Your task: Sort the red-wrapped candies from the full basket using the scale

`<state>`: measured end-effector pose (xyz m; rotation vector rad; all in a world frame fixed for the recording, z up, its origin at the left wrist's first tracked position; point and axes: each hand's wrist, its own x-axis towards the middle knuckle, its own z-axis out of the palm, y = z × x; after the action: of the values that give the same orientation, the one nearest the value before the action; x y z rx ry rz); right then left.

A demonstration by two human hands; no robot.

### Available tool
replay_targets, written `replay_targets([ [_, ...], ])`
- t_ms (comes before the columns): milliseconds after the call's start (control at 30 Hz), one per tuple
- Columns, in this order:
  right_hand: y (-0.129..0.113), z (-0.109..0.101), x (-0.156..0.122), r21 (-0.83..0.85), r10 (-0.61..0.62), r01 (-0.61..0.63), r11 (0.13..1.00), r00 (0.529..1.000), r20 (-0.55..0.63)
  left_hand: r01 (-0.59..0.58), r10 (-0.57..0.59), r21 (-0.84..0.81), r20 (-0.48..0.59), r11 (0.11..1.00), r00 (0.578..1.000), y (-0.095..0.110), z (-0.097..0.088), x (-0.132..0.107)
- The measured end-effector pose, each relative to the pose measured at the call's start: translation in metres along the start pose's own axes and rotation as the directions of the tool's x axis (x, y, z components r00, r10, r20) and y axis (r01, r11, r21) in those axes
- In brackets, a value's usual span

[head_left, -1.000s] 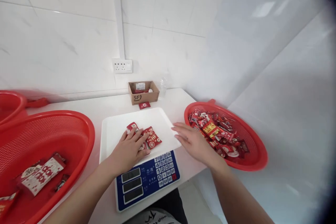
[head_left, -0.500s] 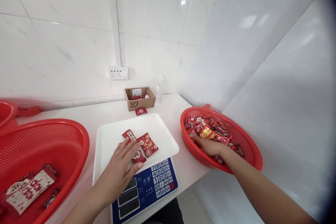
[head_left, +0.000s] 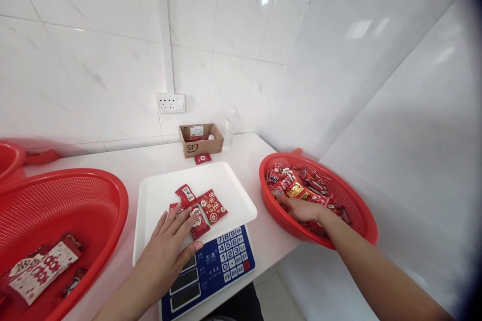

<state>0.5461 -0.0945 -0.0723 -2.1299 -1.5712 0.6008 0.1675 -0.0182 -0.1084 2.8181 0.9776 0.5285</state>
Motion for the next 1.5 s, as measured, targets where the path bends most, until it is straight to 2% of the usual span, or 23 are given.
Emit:
replay_targets([
  [100,-0.009,-0.006,-0.003,0.091,0.025,-0.052,0.995,0.962,0.273,-0.015,0.015,0.010,-0.008,1.000,1.000,0.000,0.001,0.001],
  [167,-0.013,-0.010,-0.002,0.136,0.034,-0.094,0.986,0.922,0.386,-0.028,0.029,0.021,-0.020,0.999,0.999,-0.001,0.001,0.001],
  [267,-0.016,-0.012,-0.001,0.189,0.050,-0.160,0.969,0.875,0.482,-0.048,0.050,0.049,-0.035,0.998,0.998,-0.001,0.002,0.002],
  [333,-0.015,-0.012,0.000,0.228,0.056,-0.193,0.954,0.866,0.497,-0.054,0.057,0.062,-0.040,0.997,0.998,-0.001,0.002,0.002],
  [500,-0.007,-0.007,0.004,0.347,0.056,-0.219,0.912,0.904,0.423,-0.056,0.058,0.053,-0.049,0.997,0.997,-0.001,0.001,0.002],
  [667,-0.009,-0.008,0.012,0.443,0.060,-0.135,0.886,0.982,0.178,-0.062,0.065,0.050,-0.062,0.997,0.996,-0.002,0.003,0.001],
  [800,-0.031,-0.008,0.013,0.488,0.023,-0.015,0.873,1.000,-0.011,-0.064,0.067,0.042,-0.071,0.997,0.995,-0.003,0.005,0.000],
  [900,-0.061,0.001,0.009,0.516,-0.046,0.066,0.854,0.998,-0.051,-0.061,0.063,0.017,-0.084,0.998,0.995,-0.001,0.003,0.000],
  [1000,-0.099,0.017,0.002,0.576,-0.202,0.168,0.800,0.979,-0.005,-0.049,0.042,-0.067,-0.102,0.997,0.994,0.006,-0.006,0.001],
  [1100,-0.137,0.036,-0.010,0.682,-0.360,0.216,0.699,0.930,0.075,-0.016,-0.020,-0.264,-0.133,0.964,0.991,0.020,-0.025,0.002],
  [1167,-0.160,0.051,-0.020,0.780,-0.433,0.185,0.597,0.894,0.119,0.002,-0.072,-0.447,-0.140,0.894,0.988,0.030,-0.042,0.001],
  [1267,-0.186,0.070,-0.033,0.867,-0.503,0.094,0.489,0.843,0.192,0.037,-0.152,-0.698,-0.104,0.716,0.983,0.045,-0.065,-0.002],
  [1367,-0.200,0.082,-0.045,0.887,-0.560,0.141,0.440,0.815,0.148,0.086,-0.218,-0.822,-0.047,0.563,0.975,0.054,-0.079,-0.007],
  [1433,-0.204,0.085,-0.052,0.869,-0.590,0.238,0.435,0.803,0.076,0.107,-0.247,-0.836,-0.034,0.538,0.968,0.057,-0.082,-0.011],
  [1500,-0.206,0.086,-0.057,0.823,-0.608,0.335,0.459,0.793,0.017,0.114,-0.248,-0.826,-0.033,0.551,0.968,0.059,-0.083,-0.014],
])
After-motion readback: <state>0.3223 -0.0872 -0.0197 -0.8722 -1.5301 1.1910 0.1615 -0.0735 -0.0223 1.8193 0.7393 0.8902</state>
